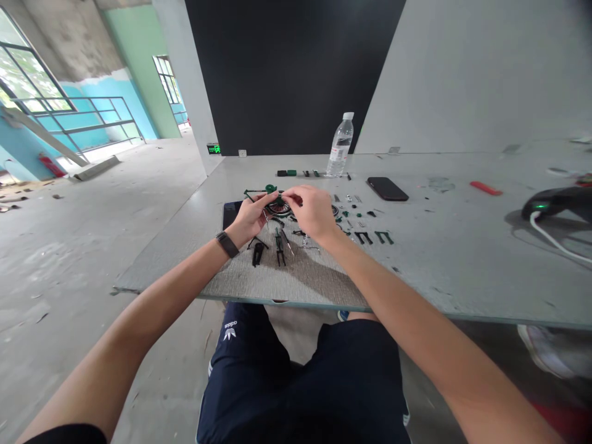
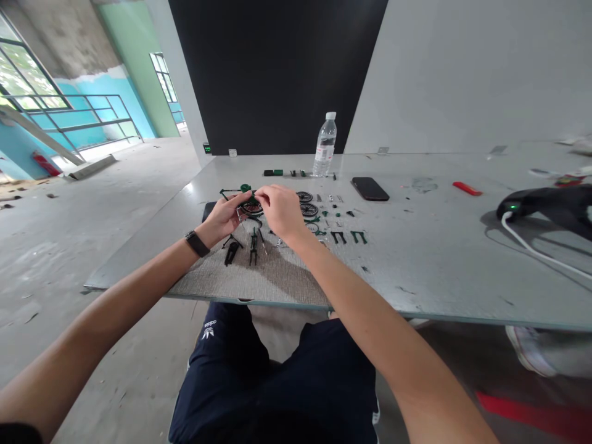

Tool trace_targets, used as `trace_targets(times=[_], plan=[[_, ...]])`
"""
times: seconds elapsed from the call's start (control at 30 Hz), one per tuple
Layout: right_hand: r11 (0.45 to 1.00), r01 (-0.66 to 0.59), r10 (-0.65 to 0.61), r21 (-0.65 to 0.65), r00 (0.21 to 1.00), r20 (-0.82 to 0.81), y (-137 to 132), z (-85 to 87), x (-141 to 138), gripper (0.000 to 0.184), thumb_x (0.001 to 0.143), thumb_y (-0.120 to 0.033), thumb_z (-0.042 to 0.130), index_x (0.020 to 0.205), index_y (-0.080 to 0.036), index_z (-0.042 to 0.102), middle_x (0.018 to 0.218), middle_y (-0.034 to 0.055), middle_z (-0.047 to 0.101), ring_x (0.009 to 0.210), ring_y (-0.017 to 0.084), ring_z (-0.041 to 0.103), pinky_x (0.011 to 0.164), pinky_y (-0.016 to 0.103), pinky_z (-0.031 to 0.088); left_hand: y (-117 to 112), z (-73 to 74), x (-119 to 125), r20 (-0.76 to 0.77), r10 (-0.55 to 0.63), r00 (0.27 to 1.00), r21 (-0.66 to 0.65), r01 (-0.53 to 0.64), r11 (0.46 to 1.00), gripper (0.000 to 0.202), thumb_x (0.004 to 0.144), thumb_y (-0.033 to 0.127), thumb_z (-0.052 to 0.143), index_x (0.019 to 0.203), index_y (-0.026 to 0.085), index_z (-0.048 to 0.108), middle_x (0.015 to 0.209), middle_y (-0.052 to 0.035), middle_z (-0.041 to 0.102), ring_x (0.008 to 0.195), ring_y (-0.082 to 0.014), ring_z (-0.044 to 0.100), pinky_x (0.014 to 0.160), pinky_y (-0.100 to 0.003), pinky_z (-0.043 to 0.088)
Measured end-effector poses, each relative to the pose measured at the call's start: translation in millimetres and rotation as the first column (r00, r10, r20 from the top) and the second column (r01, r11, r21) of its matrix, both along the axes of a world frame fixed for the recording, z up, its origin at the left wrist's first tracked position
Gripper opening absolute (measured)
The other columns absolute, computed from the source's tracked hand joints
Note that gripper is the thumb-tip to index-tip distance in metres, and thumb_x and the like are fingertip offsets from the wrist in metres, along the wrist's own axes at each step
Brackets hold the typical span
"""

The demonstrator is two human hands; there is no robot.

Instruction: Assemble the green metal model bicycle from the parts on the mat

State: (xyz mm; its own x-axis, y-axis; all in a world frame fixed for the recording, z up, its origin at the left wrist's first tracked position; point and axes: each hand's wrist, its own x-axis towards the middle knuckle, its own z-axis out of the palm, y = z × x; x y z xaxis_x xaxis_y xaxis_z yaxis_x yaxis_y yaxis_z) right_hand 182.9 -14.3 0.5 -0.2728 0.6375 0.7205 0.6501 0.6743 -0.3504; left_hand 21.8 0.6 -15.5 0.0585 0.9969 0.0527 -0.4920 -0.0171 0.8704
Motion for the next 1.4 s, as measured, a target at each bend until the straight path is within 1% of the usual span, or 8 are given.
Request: trace_targets(times=[0.23,0.4,0.57,0.8,1.03,1.17,1.27,1.4], plan=[[0.999,0.027,-0.030,0.040,0.997,0.072,0.3,0.1,1.9,0.017,0.097,-0.020,0.057,0.090,-0.020,0.073,0.089,0.0077,0.074,0.084,0.022,0.063,0.077,0.035,0.044,-2.4,1.6,0.8,0.007,-0.016,1.000,0.013,0.015,1.000,0.011,0.075,0.007,0.080,0.074,0.014,0.071,0.075,-0.0022,0.073,0.068,-0.0105,0.066,0.067,-0.025,0.046],[0.999,0.006,-0.007,-0.034,1.000,-0.028,1.4,2.0,2.1,0.011,0.094,-0.022,0.064,0.087,-0.019,0.072,0.084,0.0056,0.075,0.079,0.020,0.065,0.073,0.033,0.046,-0.2,-0.1,0.9,0.008,0.007,1.000,0.032,-0.007,0.999,0.015,0.071,0.010,0.085,0.076,0.013,0.071,0.075,-0.0015,0.074,0.067,-0.0103,0.066,0.065,-0.024,0.046],[0.995,-0.055,0.047,-0.086,0.995,-0.091,3.9,0.6,2.4,0.013,0.091,-0.017,0.063,0.088,-0.018,0.075,0.085,0.0059,0.077,0.078,0.019,0.068,0.074,0.033,0.049,2.1,-1.7,-0.9,0.017,0.026,1.000,0.016,-0.026,1.000,0.015,0.071,0.010,0.085,0.075,0.014,0.071,0.076,-0.0015,0.074,0.067,-0.0100,0.066,0.065,-0.024,0.046],[0.999,-0.030,0.028,0.028,0.996,0.086,4.5,-4.4,1.0,0.026,0.096,-0.017,0.052,0.101,-0.018,0.077,0.097,0.0101,0.076,0.089,0.024,0.065,0.083,0.038,0.049,1.7,-1.6,-2.3,0.010,0.007,1.000,0.024,-0.007,1.000,0.013,0.073,0.012,0.084,0.077,0.014,0.072,0.077,-0.0019,0.074,0.068,-0.0100,0.067,0.062,-0.024,0.045],[0.997,-0.057,0.051,0.057,0.993,0.103,5.0,-4.9,2.7,0.029,0.099,-0.020,0.049,0.105,-0.018,0.076,0.100,0.0101,0.076,0.094,0.025,0.064,0.087,0.039,0.048,1.9,0.0,-2.2,0.022,0.014,1.000,0.009,-0.014,1.000,0.013,0.077,0.011,0.083,0.081,0.013,0.071,0.078,-0.0022,0.073,0.066,-0.0091,0.066,0.060,-0.023,0.044],[0.991,-0.080,0.057,0.103,0.977,0.206,5.6,-4.2,5.8,0.034,0.100,-0.016,0.044,0.110,-0.019,0.076,0.105,0.0096,0.075,0.096,0.025,0.062,0.090,0.040,0.048,1.7,0.7,-2.7,0.029,0.010,1.000,-0.010,-0.010,1.000,0.011,0.080,0.012,0.080,0.083,0.012,0.070,0.079,-0.0026,0.073,0.066,-0.0090,0.066,0.060,-0.024,0.045],[0.988,-0.077,0.036,0.130,0.955,0.296,2.8,-2.5,6.9,0.038,0.101,-0.014,0.041,0.114,-0.018,0.076,0.107,0.0106,0.074,0.098,0.025,0.060,0.088,0.039,0.048,1.0,1.3,-2.5,0.044,0.023,0.999,-0.032,-0.022,0.999,0.010,0.081,0.011,0.080,0.082,0.012,0.070,0.077,-0.0016,0.072,0.065,-0.0086,0.066,0.059,-0.023,0.045],[0.989,-0.042,-0.018,0.143,0.919,0.393,-3.5,0.8,6.7,0.039,0.101,-0.013,0.040,0.119,-0.017,0.075,0.109,0.0135,0.072,0.100,0.027,0.058,0.079,0.038,0.049,0.4,1.4,-1.9,0.056,0.028,0.998,-0.043,-0.026,0.999,0.011,0.079,0.012,0.081,0.078,0.013,0.070,0.073,-0.0007,0.071,0.063,-0.0079,0.064,0.060,-0.022,0.045]])
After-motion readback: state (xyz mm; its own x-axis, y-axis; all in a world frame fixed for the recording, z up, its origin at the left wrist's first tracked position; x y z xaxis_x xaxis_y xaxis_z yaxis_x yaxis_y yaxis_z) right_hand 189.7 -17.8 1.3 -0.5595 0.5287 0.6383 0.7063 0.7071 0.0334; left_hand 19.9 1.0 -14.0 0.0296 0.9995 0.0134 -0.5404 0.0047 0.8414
